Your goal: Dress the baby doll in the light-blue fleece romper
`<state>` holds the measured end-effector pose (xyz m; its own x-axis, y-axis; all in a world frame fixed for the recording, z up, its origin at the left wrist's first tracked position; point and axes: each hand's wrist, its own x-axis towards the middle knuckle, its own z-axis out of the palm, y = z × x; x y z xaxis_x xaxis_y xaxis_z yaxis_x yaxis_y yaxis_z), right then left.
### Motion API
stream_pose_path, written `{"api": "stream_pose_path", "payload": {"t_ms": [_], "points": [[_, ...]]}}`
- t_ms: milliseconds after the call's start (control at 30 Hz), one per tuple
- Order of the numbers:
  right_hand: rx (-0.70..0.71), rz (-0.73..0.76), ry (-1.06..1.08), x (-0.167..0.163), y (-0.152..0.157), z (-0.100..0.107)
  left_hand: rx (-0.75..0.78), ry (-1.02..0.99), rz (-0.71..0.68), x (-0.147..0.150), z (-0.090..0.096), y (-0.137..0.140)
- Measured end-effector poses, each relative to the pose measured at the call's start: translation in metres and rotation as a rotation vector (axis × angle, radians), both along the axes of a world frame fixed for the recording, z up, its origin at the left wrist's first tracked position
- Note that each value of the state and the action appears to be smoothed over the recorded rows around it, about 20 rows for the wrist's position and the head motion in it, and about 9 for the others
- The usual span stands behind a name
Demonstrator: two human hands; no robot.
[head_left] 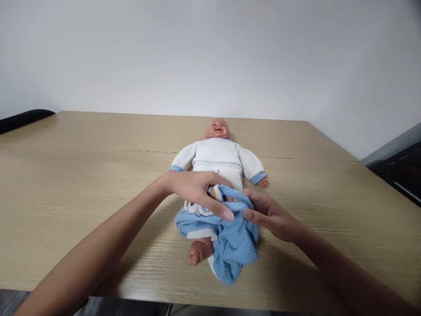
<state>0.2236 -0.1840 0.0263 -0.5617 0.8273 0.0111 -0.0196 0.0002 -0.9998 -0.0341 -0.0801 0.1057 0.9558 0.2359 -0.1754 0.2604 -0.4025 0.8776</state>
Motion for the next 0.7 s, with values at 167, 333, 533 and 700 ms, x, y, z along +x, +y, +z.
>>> {"api": "stream_pose_path", "payload": {"t_ms": [167, 333, 533, 700], "points": [[-0.071, -0.157, 0.068, 0.000, 0.000, -0.009, -0.133, 0.042, -0.084, 0.002, -0.009, 0.012], [-0.188, 0.095, -0.022, 0.004, -0.004, 0.001, -0.219, -0.094, -0.084, 0.004, -0.025, 0.015], [-0.268, 0.073, 0.032, 0.010, -0.006, 0.004, -0.226, -0.044, -0.085, 0.009, -0.018, 0.004], [-0.295, -0.169, 0.183, 0.011, -0.005, 0.002, -0.256, 0.084, -0.193, 0.011, -0.016, 0.000]]}}
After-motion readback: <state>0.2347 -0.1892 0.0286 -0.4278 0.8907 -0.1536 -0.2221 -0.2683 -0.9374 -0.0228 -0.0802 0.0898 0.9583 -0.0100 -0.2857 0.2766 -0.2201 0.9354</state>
